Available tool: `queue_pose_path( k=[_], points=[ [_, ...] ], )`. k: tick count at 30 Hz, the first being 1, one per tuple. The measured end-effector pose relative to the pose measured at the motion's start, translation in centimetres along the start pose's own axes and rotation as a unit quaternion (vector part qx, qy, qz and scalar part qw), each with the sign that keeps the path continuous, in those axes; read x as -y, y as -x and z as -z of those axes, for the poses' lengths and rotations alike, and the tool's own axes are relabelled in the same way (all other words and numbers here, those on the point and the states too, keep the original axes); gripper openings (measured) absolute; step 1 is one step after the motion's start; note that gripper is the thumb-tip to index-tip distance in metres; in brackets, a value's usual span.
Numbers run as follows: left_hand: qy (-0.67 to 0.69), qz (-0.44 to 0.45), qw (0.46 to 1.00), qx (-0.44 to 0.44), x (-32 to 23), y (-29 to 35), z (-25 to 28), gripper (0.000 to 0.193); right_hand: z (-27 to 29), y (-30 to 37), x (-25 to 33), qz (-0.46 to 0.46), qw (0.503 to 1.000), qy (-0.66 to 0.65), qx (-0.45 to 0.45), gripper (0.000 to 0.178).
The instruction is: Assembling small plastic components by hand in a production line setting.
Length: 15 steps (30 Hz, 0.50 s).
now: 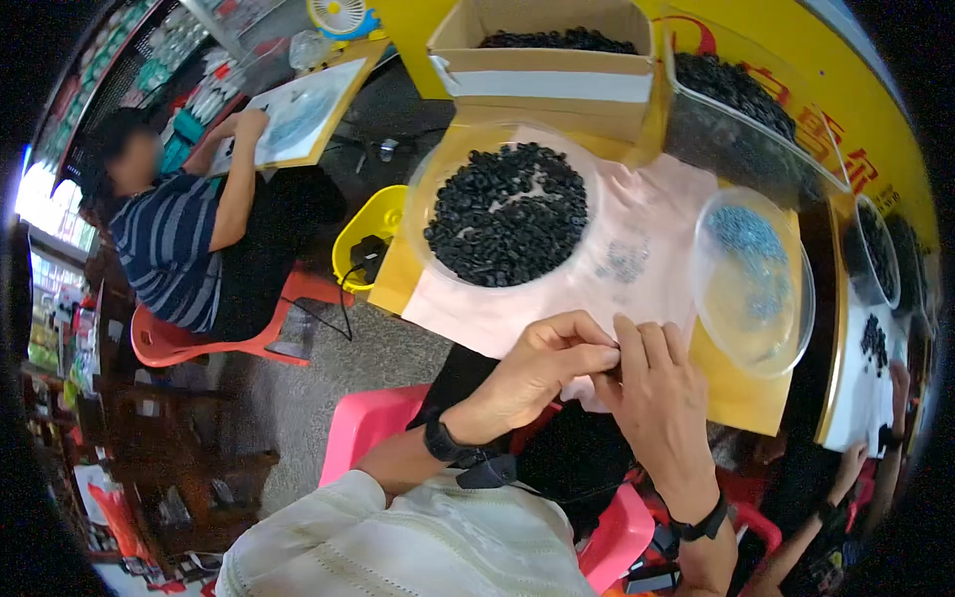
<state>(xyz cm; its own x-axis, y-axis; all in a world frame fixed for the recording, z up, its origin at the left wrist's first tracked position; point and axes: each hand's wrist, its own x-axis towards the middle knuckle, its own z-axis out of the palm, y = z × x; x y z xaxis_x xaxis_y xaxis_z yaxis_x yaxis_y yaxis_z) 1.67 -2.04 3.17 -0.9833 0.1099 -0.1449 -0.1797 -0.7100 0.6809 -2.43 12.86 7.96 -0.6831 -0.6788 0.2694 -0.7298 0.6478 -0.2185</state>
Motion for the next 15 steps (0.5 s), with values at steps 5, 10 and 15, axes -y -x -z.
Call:
queue_pose_path(
  k=[5,10,15],
  points=[
    [0.026,0.003,0.999,0.036,1.3,-1.0,0.8,0.013,0.0,-0.5,-0.7,-0.008,0.999,-0.001,0.034,0.038],
    [-0.021,0.015,0.999,0.042,1.8,-0.7,1.0,0.020,0.0,-1.3,-0.8,0.007,0.999,0.011,0.040,0.029],
    [-0.007,0.020,0.999,0.036,1.8,0.1,1.3,0.021,-0.7,-1.0,-1.0,0.036,0.997,0.014,0.071,0.024]
  ],
)
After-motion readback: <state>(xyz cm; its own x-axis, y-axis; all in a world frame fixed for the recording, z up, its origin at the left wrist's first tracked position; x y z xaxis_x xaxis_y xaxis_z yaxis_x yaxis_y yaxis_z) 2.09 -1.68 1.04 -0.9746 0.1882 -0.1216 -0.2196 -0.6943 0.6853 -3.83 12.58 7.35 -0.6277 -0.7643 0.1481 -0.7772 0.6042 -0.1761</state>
